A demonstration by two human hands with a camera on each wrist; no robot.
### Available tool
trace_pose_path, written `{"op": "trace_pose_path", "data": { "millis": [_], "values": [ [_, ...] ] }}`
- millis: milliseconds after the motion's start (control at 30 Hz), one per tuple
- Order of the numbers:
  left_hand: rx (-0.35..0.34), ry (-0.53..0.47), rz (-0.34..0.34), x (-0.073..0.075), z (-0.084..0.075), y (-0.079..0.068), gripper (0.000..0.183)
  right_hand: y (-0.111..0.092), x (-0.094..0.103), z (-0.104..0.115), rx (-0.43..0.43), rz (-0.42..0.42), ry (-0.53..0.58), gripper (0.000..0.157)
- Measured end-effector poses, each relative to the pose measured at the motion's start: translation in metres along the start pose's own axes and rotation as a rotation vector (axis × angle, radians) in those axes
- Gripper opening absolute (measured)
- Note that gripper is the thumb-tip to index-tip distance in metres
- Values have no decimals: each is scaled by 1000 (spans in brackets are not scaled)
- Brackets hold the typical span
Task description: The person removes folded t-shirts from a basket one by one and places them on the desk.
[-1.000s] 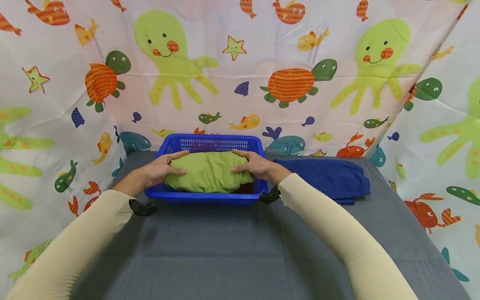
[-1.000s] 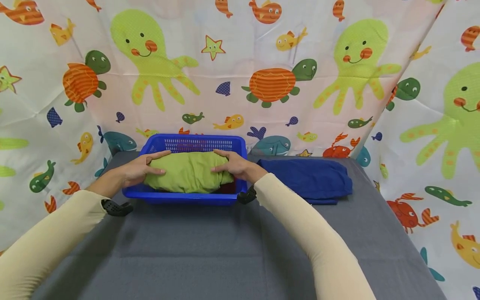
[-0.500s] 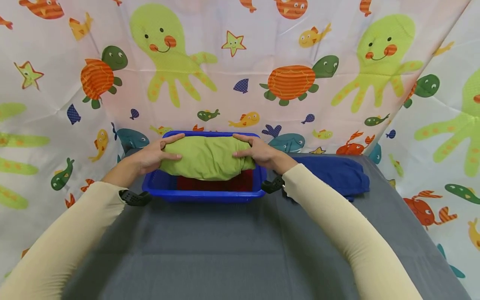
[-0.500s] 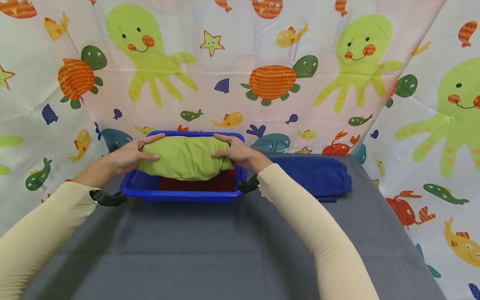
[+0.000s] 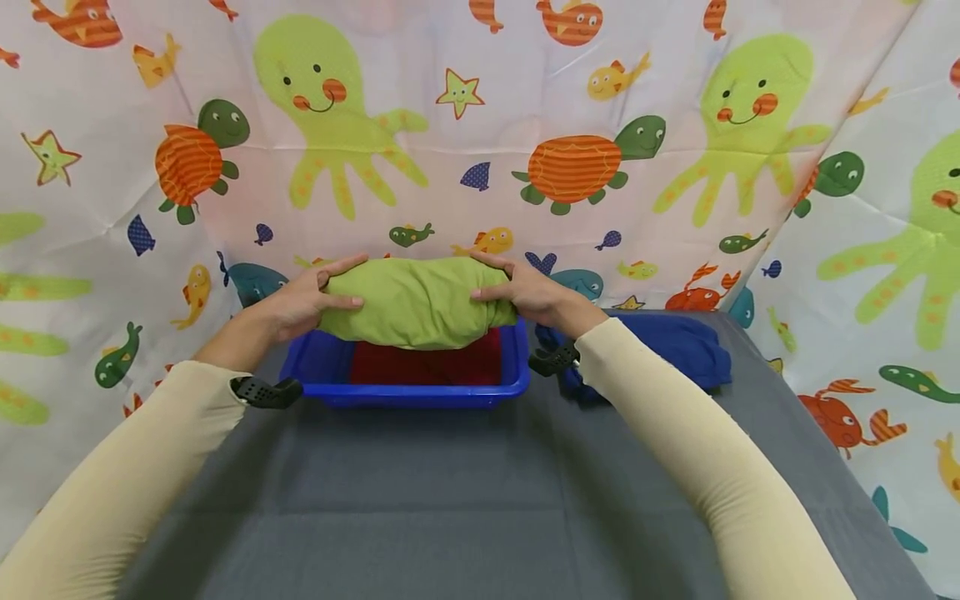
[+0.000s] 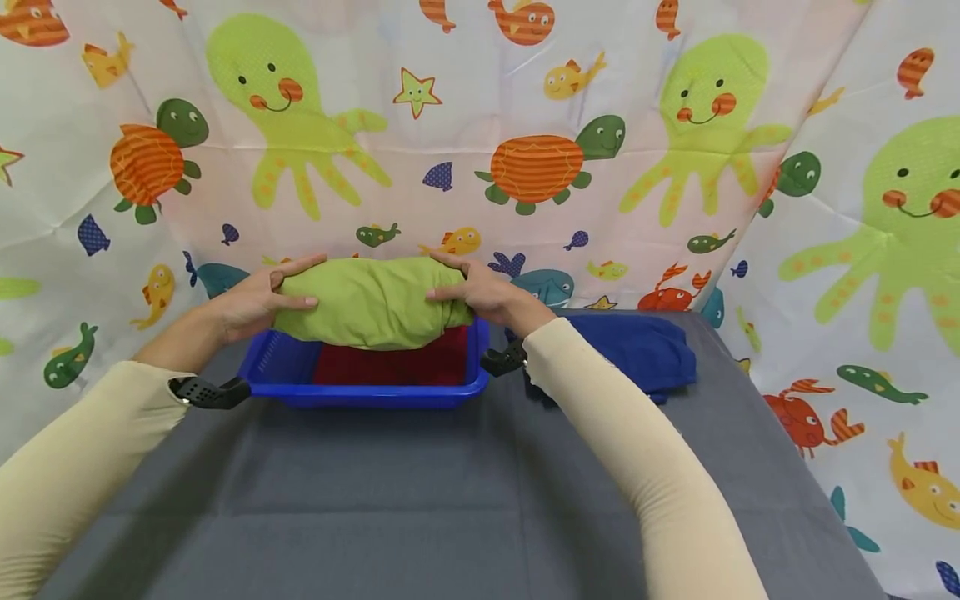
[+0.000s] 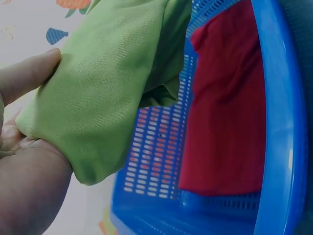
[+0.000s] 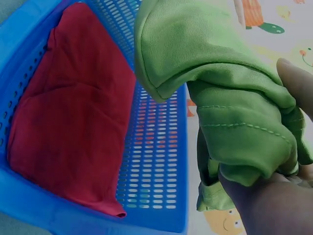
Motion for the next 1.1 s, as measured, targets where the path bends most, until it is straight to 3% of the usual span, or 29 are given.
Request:
{"op": "trace_pose_path", "data": {
  "millis": [367, 633, 1100],
  "values": [
    [-62, -43, -9, -32, -8, 2, 84, -32, 14, -4, 25, 5, -29, 77],
    [-74, -67, -65, -55, -12, 3, 85, -52, 26, -6, 21, 11, -34, 78],
    [-91, -97, -77, -89, -28, 1, 85, -84, 43, 0, 65, 9, -72, 80]
  ]
}}
Point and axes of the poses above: each hand's wrist, its own y-axis towards the middle knuckle, its own x-axis out of the back of the hand, z = x × y, the point moved 3 cm from there along y, towards the middle knuckle, and after that the axes turned 10 degrees about -x, right-handed, at the moved point
